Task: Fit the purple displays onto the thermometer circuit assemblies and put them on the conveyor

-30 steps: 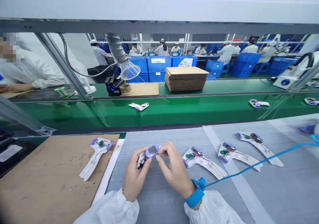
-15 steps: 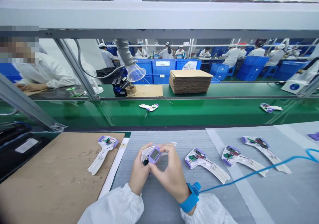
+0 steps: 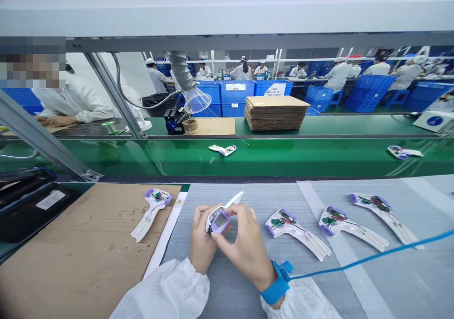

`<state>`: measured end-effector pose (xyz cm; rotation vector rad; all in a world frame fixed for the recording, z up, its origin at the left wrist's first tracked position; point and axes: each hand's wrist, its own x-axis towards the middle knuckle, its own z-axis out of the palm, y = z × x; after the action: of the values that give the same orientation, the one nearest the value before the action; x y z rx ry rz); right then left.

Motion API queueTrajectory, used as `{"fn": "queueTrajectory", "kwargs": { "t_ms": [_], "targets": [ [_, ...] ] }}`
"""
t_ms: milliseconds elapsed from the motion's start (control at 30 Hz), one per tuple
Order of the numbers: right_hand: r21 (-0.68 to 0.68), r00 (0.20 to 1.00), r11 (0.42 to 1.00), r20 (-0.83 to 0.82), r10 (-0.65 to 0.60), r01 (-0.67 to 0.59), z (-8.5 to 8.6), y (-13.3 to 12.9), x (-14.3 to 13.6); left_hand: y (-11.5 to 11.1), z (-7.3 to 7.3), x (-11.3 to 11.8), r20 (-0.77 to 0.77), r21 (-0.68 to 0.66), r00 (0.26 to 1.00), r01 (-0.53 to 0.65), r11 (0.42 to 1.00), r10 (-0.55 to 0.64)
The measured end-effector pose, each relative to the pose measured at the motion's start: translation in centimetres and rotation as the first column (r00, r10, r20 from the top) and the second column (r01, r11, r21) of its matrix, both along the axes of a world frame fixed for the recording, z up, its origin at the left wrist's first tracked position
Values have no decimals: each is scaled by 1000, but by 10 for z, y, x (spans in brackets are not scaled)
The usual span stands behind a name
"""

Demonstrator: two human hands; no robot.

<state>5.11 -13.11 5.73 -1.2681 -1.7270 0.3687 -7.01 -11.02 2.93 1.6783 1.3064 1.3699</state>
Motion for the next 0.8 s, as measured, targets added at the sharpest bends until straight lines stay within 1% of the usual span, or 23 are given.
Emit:
{"fn": "queueTrajectory", "kwargs": {
  "t_ms": [133, 267, 367, 500, 567, 633, 733, 800],
  "targets": [
    [-47, 1000, 999, -7, -11, 11, -2, 0, 2, 0, 1, -1, -76, 33, 997, 17, 999, -14],
    [-64, 1000, 998, -11, 1, -2, -3, 1, 5, 0, 1, -1, -156, 66, 987, 36, 997, -25],
    [-80, 1000, 997, -12, 8, -8, -2, 2, 6, 1, 2, -1, -204, 68, 979, 47, 997, -32],
    [-99, 1000, 995, 22, -11, 13, -3, 1, 6, 1, 1, 0, -259, 94, 965, 59, 994, -33],
    [-87, 997, 995, 65, -40, 46, -3, -1, 5, 1, 0, 0, -285, 116, 958, 51, 992, -16],
    [-45, 991, 997, 115, -64, 70, -3, -3, 3, 2, -2, -1, -294, 141, 956, 46, 989, -3],
    [18, 985, 998, 161, -64, 62, -1, -8, -2, 3, -3, -2, -283, 177, 959, 71, 982, -18],
    [36, 985, 998, 162, -52, 47, 1, -10, -4, 3, -2, -3, -268, 195, 962, 97, 976, -43]
  ]
}}
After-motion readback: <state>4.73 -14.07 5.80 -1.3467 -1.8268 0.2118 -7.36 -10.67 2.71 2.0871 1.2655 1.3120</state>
